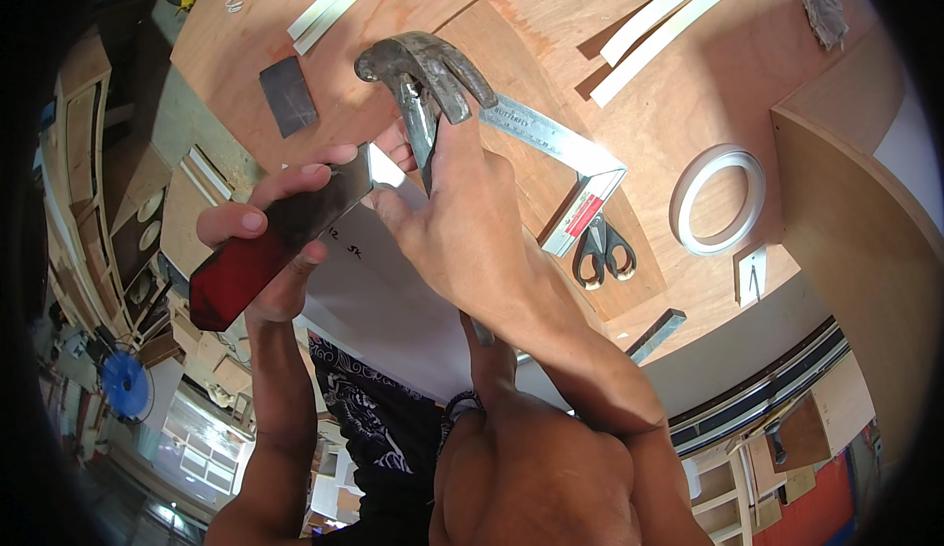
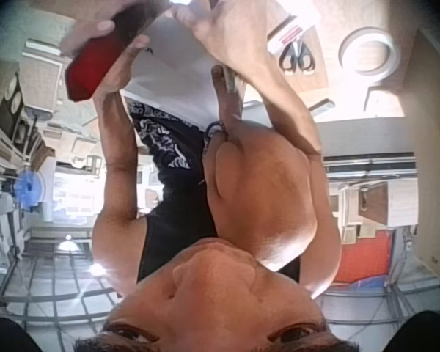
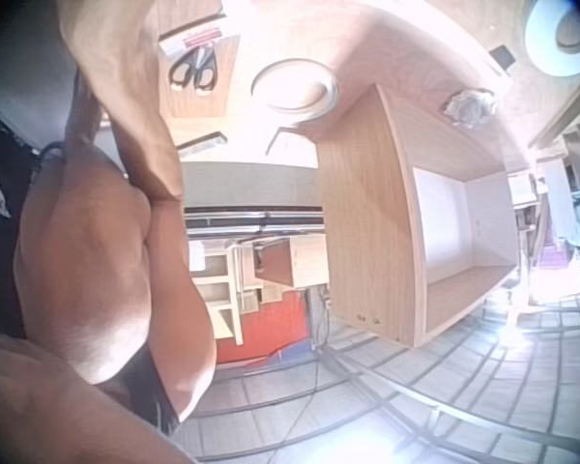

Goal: The person assembles a white wooden box by hammering nails into the corners using a hammer and a small block. They then apply white edge tape to the corners of the box.

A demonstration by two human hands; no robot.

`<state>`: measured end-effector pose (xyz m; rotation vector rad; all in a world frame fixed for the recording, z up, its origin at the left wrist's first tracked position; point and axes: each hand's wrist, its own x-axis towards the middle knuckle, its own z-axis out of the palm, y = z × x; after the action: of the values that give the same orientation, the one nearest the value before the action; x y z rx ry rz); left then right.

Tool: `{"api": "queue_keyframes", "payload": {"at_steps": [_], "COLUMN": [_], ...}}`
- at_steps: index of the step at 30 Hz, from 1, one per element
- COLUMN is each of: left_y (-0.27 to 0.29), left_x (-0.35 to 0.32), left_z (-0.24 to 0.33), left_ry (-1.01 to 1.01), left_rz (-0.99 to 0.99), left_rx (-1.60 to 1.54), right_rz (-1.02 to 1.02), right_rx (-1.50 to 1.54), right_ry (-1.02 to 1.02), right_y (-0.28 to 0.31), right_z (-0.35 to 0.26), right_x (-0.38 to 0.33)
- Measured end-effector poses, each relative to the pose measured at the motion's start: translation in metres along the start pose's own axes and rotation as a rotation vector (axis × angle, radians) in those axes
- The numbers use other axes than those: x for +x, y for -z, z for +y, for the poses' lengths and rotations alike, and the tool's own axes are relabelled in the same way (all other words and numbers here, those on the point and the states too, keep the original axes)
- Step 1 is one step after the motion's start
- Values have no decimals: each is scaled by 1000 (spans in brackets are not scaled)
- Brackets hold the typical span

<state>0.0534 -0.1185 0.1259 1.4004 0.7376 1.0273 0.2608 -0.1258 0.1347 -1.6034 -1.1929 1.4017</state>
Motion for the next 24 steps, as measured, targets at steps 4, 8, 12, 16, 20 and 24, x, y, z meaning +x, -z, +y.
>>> {"api": "queue_keyframes", "payload": {"at_steps": [4,8,12,16,20,24], "left_y": [1,0,1,3,4,3], "left_x": [-1,-1,0,0,2,3], "left_z": [-1,0,-1,-1,1,2], "left_ry": [-9,-8,-11,-9,-16,-31], "left_rz": [-2,21,24,-1,-15,-3], "left_rx": [16,-9,-31,-23,1,0], "right_rz": [11,10,14,28,34,23], "right_rx": [-8,-46,-38,-35,-12,-20], "right_ry": [-10,-4,-27,-21,-15,-17], "right_y": [0,1,0,-1,-1,0], "right_z": [-1,-1,-2,0,0,-1], "right_x": [0,0,0,0,0,0]}}
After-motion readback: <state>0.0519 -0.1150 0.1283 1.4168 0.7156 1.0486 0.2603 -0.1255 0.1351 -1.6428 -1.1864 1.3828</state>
